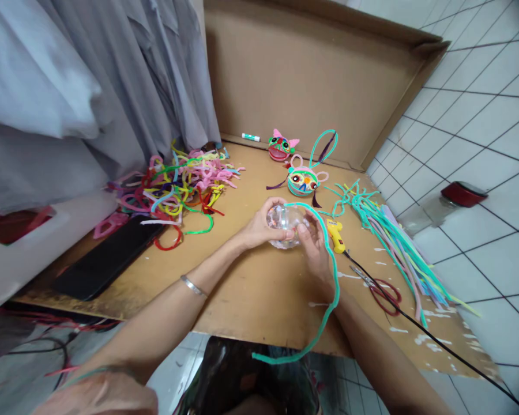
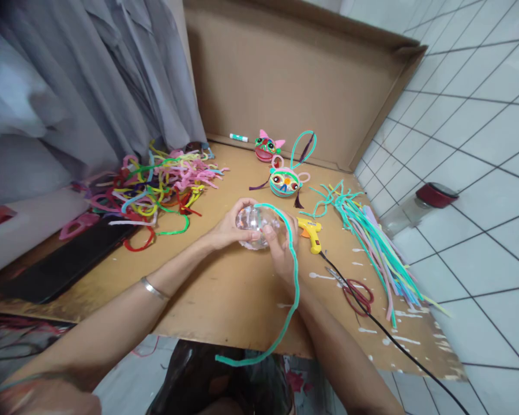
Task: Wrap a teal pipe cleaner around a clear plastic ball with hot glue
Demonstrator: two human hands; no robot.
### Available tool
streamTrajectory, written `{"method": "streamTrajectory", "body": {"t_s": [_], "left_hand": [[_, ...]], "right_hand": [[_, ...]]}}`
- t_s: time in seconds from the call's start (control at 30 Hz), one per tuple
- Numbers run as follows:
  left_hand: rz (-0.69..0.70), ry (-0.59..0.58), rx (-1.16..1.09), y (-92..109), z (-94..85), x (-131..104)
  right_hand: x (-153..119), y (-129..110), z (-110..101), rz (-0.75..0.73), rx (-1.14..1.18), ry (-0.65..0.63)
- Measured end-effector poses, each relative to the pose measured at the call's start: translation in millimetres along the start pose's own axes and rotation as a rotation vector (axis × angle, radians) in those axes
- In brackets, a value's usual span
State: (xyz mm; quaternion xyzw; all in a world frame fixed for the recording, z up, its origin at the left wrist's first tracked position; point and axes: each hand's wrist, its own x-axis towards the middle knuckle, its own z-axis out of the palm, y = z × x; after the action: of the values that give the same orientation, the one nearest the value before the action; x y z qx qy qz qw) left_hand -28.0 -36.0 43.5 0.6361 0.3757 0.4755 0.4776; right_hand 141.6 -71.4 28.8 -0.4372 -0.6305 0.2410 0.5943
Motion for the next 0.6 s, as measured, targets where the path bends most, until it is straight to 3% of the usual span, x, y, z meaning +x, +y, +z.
{"method": "streamTrajectory", "body": {"t_s": [0.17,0.6], "left_hand": [[-0.003,0.001,-0.068,-1.8,-4.0,2.0],[-0.010,-0.031,-0.170,0.0,-3.1,3.3]], "right_hand": [[6.6,-2.1,0.9,0.096,0.156,-0.128],[4.9,5.5,3.8,0.133,0.174,-0.033]]}}
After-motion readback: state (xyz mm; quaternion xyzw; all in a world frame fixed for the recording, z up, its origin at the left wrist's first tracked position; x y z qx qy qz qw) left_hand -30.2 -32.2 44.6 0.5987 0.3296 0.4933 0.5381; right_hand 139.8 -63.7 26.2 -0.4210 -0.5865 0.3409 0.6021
